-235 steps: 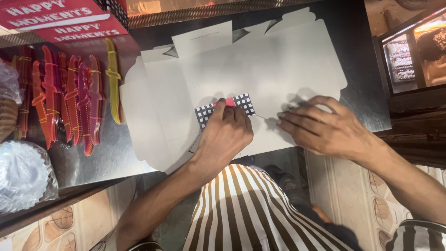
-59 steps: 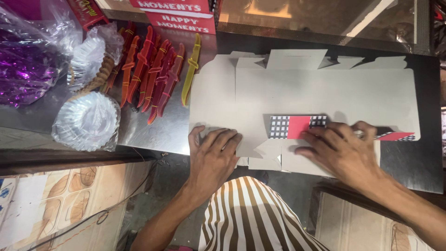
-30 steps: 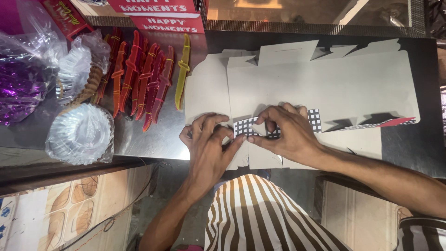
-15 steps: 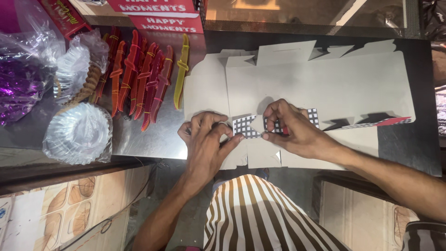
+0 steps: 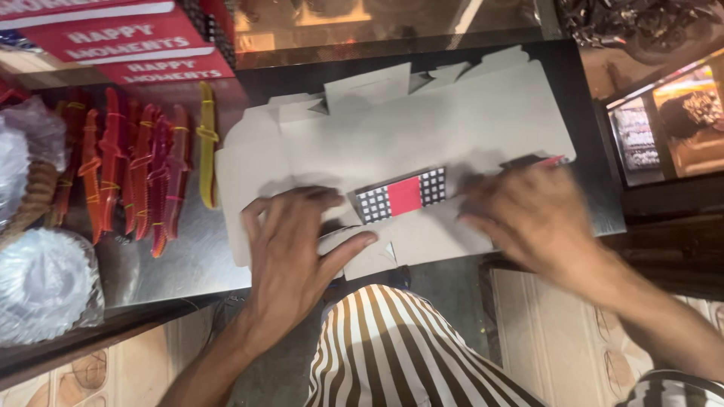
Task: The person assembles flat cardboard boxes by folding the flaps and tucking them into slots to form a finished box. They repeat this process for multiple boxes, stacking the completed ones on the counter.
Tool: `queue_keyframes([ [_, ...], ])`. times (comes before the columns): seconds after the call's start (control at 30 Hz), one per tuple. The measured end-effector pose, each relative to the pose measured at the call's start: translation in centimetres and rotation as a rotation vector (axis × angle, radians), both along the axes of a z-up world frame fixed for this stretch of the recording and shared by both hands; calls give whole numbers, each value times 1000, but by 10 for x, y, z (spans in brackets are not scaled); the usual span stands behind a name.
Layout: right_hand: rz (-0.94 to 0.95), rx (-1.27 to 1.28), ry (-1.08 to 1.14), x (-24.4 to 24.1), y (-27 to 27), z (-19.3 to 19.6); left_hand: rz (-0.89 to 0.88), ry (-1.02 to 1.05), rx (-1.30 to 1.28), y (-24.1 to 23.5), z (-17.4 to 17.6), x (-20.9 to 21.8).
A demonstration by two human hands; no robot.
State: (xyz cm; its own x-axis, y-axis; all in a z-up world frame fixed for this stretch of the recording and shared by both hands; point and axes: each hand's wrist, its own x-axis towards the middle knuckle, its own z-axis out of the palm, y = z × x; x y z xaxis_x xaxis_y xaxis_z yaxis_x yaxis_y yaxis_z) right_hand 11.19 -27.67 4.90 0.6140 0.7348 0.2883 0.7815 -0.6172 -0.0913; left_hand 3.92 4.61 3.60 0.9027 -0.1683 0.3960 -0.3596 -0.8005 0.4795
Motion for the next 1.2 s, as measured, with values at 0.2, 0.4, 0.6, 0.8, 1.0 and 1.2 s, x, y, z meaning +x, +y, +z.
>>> queue_keyframes([
  [0.2,-206,-201,109,49,-35,6,-299,166,63,-41,5,72],
  [0.4,-149,-16,162,39,-30,7,-335,409,43,-61,-7,106],
  [0.6,-107,-29,-145,15,-3,18,-439,703,-235,-69,-16,118],
  [0.8,-187,-67,-298,11,7,25,-517,827,-364,-62,-22,120],
  [1.0,-107,-139,-424,11,14,18,-576,782,-505,-66,-29,122],
  [1.2,-56,-226,-454,14,19,14,-498,644,-303,-69,-28,119],
])
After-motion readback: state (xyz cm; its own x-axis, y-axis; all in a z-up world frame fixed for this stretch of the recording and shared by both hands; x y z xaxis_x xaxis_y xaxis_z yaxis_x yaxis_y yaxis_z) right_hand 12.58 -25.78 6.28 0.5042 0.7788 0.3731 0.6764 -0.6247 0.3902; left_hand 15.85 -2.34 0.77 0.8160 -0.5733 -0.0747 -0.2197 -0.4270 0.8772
